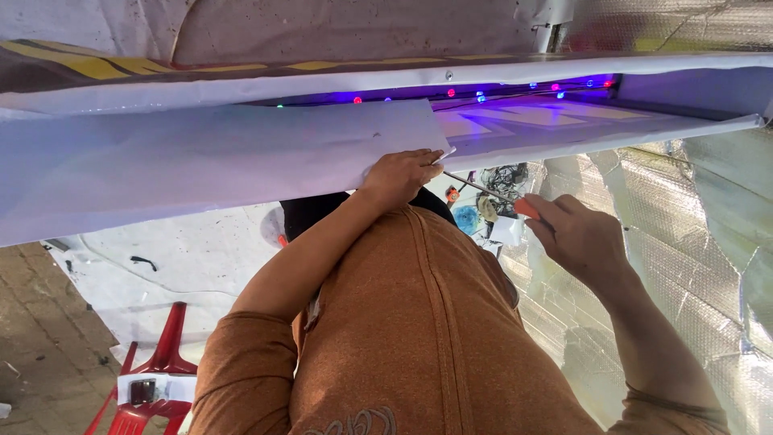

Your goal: Measuring, adjusting, and aligning a white banner sheet onto an LED-lit frame using a screwdriver and tape measure.

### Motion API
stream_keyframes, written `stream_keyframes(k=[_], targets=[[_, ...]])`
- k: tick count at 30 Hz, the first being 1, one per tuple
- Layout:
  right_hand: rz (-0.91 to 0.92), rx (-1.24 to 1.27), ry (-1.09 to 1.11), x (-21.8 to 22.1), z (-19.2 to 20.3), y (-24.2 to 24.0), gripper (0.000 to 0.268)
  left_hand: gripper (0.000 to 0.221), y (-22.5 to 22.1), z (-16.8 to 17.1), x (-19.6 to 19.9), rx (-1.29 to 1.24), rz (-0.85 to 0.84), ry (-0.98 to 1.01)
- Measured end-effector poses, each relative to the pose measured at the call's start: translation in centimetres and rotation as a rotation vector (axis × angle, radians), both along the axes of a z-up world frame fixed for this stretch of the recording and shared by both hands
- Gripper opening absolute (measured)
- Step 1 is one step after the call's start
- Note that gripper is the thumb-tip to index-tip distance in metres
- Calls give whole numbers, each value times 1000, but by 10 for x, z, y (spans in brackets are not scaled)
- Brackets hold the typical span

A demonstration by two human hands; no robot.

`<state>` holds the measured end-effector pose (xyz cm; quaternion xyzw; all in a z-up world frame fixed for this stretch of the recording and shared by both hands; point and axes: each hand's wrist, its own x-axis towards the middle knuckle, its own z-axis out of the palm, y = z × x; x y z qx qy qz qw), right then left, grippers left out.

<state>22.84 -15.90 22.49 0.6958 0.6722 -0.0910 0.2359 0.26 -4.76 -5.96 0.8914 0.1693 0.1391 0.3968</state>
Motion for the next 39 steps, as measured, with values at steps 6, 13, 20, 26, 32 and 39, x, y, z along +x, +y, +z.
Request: stream_keyframes(k=[6,13,20,26,32,39], targets=[[-48,-48,31,-5,4,6,35,35,3,4,1,-28,-11,20],[-62,-74,9,-11,9,8,38,36,5,12,0,-16,-18,27],[-66,-61,25,-13,9,7,41,39,5,4,1,-20,-22,3],[-65,-38,23,-16,11,8,40,39,4,-1,3,-47,-29,-40],[-108,-80,16,-21,11,10,39,43,-2,-11,7,-80,-42,-8],[-358,-404,48,-26,12,29,43,40,5,1,4,-66,-30,2]])
